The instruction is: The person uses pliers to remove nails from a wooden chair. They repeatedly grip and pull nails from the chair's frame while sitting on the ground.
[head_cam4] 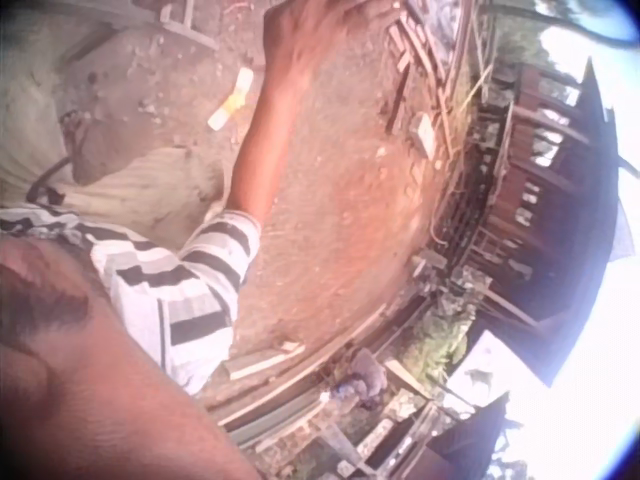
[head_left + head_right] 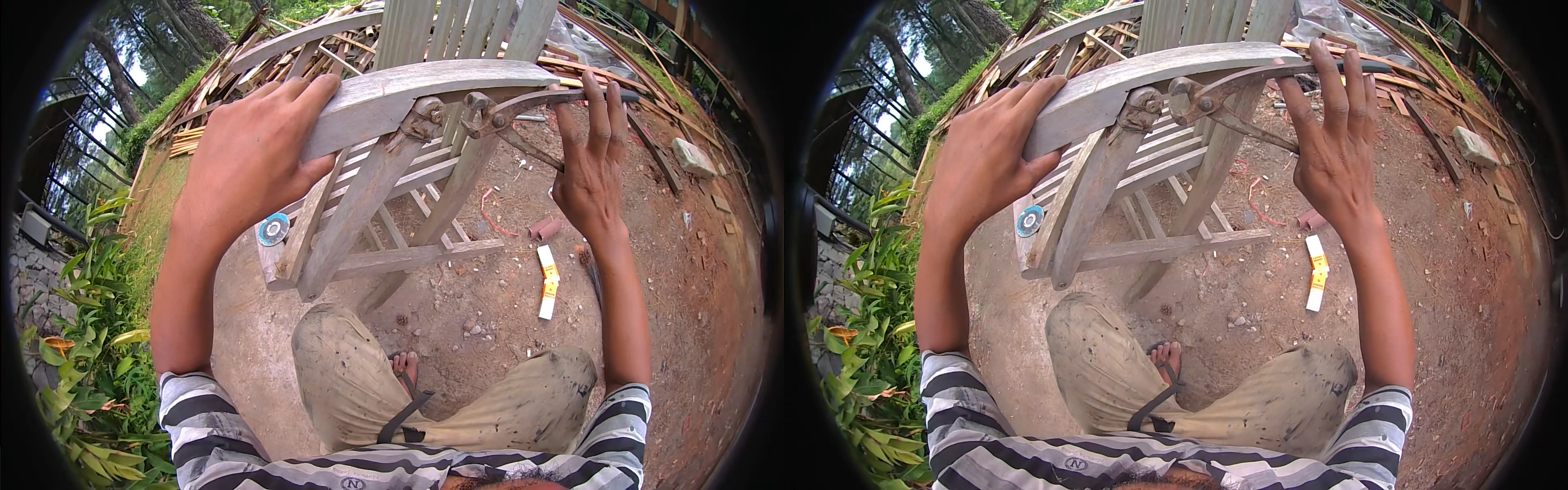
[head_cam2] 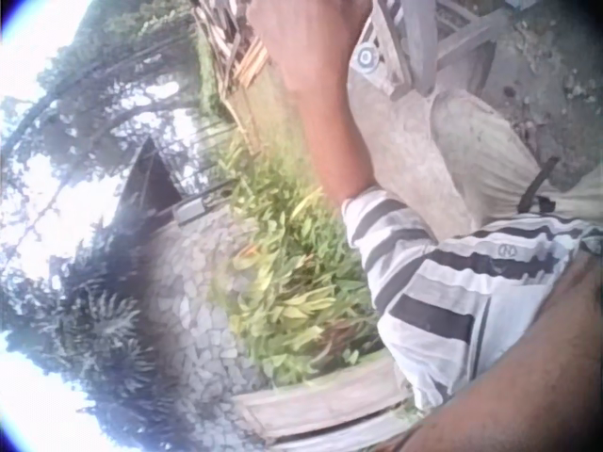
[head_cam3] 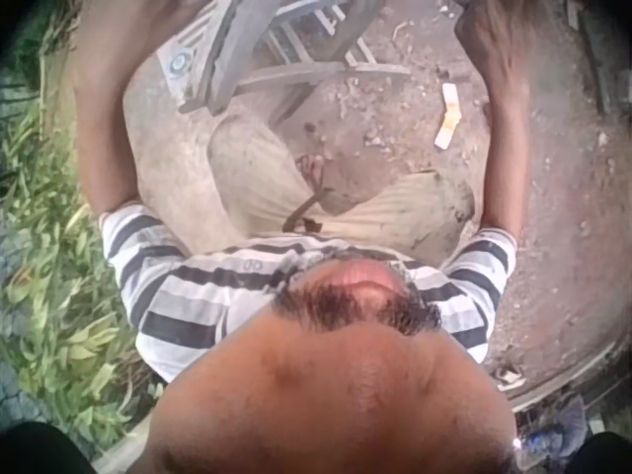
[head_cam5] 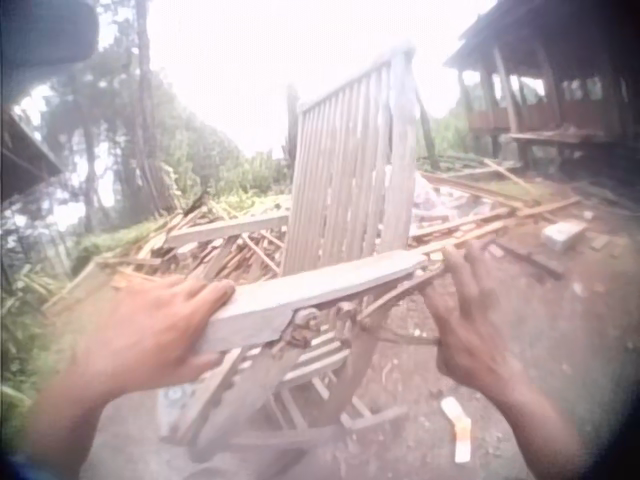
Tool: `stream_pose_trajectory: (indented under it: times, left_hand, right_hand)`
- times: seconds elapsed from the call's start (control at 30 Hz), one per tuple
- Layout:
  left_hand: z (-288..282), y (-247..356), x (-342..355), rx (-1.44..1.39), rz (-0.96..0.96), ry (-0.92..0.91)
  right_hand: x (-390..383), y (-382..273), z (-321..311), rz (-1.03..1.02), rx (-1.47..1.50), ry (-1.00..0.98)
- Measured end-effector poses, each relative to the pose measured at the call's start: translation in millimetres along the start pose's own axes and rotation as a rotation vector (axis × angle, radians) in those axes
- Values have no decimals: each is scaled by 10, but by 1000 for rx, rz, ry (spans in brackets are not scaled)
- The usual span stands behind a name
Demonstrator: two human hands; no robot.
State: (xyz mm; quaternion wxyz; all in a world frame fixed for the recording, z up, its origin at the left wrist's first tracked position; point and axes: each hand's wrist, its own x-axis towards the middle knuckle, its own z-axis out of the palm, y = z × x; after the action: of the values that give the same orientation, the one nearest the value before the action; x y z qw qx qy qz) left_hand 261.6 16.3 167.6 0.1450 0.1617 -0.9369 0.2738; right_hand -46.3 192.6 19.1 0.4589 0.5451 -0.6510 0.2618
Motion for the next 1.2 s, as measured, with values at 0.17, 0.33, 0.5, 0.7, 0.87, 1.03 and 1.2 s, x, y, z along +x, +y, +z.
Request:
stream_pose_trajectory:
  times: [0.17, 0.33, 0.5, 0.7, 0.87, 1.03, 1.2]
  left_hand:
    - [69, 193, -91, 14, 200, 421]
    - [681, 601, -543, -361, 140, 609]
    - [975, 758, -466, -529, -261, 448]
    - [1038, 764, -386, -756, -458, 17]
    - [1085, 746, -401, -786, -438, 38]
    - [1049, 728, -396, -813, -430, 26]
    - [578, 658, -456, -490, -217, 280]
  right_hand:
    - [172, 150, 150, -161, -97, 19]
    - [272, 182, 280, -234, -121, 92]
    - [357, 280, 268, -238, -148, 109]
    - [456, 308, 280, -232, -152, 120]
    - [478, 347, 361, -267, -133, 132]
    - [526, 364, 386, -285, -118, 145]
    - [602, 412, 297, -314, -144, 144]
